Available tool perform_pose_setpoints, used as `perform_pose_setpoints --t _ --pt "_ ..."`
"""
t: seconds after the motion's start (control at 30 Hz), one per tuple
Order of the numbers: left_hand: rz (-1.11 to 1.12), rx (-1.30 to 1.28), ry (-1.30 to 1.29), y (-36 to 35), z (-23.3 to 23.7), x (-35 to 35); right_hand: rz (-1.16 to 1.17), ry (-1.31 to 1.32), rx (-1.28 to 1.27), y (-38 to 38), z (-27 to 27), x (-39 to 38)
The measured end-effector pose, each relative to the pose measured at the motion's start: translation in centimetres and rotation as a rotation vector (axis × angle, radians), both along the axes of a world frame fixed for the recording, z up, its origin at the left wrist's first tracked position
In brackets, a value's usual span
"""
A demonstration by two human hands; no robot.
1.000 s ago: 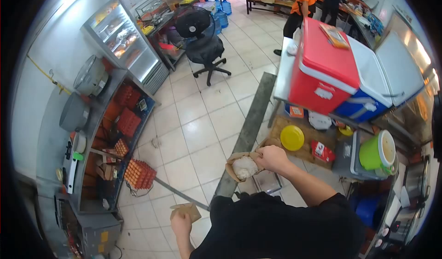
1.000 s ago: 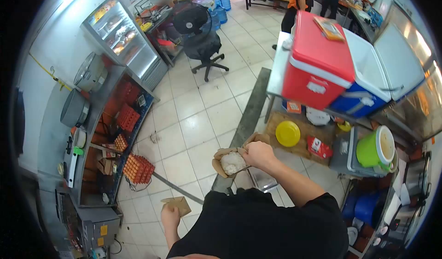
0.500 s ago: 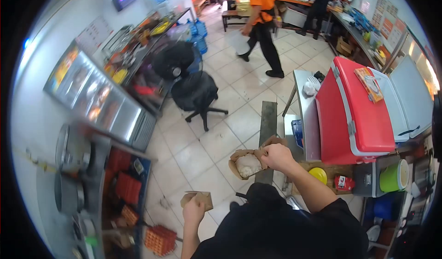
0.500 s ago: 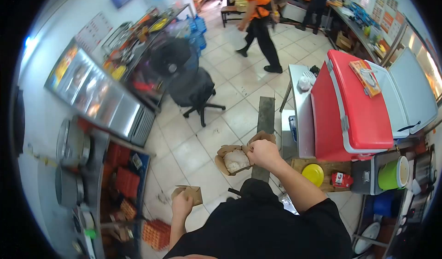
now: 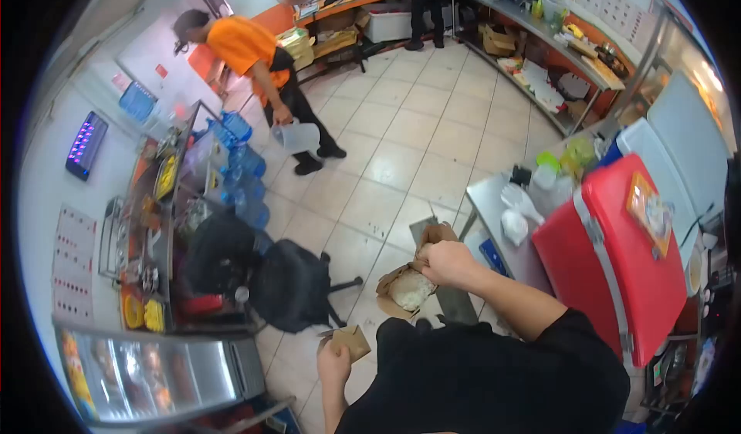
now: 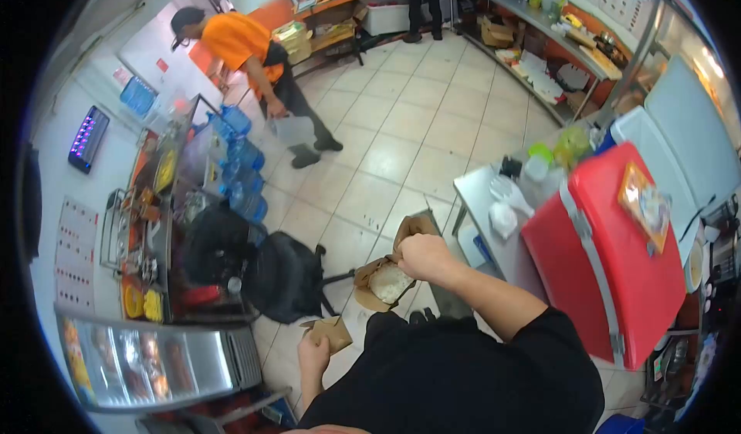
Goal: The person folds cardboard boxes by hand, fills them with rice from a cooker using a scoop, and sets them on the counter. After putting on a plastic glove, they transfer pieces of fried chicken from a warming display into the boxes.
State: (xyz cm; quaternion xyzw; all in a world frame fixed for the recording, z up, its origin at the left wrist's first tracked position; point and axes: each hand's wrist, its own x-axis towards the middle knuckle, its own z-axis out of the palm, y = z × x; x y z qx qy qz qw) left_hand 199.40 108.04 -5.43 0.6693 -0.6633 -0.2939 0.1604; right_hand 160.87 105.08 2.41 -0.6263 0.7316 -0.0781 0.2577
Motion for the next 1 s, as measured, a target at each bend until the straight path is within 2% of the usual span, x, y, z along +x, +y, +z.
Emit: perform_pose_setpoints --t 0.07,0.17,0.2,0.27,0.3,0.33,0.47,0.57,0.67,0.77,0.83,0.9,1.0 --pt "-0.076 0.091 -0.062 -6.9 1.7 -3.0 -0.048 0.008 -0.031 -5.3 0.8 -3.0" --pt "-0.225 -0.012 -0.132 -18.2 0.1 -7.0 -0.113 -0.023 -0.150 -13.5 0.2 -8.8" --pt "-0.303 -0.078 -0.130 -21.9 0.8 -9.2 -0.183 -0.009 -0.146 -16.0 0.1 -10.5" --pt "-0.357 -0.004 -0.203 -29.7 1.2 -14.5 -0.316 -0.007 -0.148 -20.4 -0.3 -14.3" --pt "-0.388 0.045 -0.258 -33.9 0.9 -16.8 -0.349 -0.012 -0.147 -22.4 -0.3 -15.9" --pt "-0.481 -0.014 -0.223 -38.0 -0.5 -18.9 -0.436 -0.030 -0.132 -24.7 0.6 -18.2" --pt "-0.681 -0.126 -0.248 -53.3 -0.7 -31.0 -0.658 -0.015 -0.122 -31.9 0.8 -27.2" --pt "-0.798 -0.159 -0.310 -62.6 1.6 -42.0 -0.808 -0.012 -0.145 -35.5 0.0 -34.6" --pt "-0.862 -0.194 -0.322 -70.7 3.1 -53.0 -0.899 0.004 -0.126 -39.5 -0.5 -42.8" --pt "-0.868 -0.229 -0.279 -77.6 1.8 -62.5 -0.954 0.027 -0.092 -42.5 -0.9 -50.6" --pt "-0.877 -0.277 -0.283 -80.5 3.7 -69.7 -0.999 0.030 -0.123 -44.9 -2.7 -56.7" --pt "-0.830 -0.291 -0.230 -83.5 3.4 -75.6 -1.038 0.049 -0.085 -47.7 -2.8 -62.7" --pt "-0.900 -0.312 -0.155 -88.9 1.6 -84.7 -1.121 0.048 -0.050 -51.2 -2.3 -71.8"
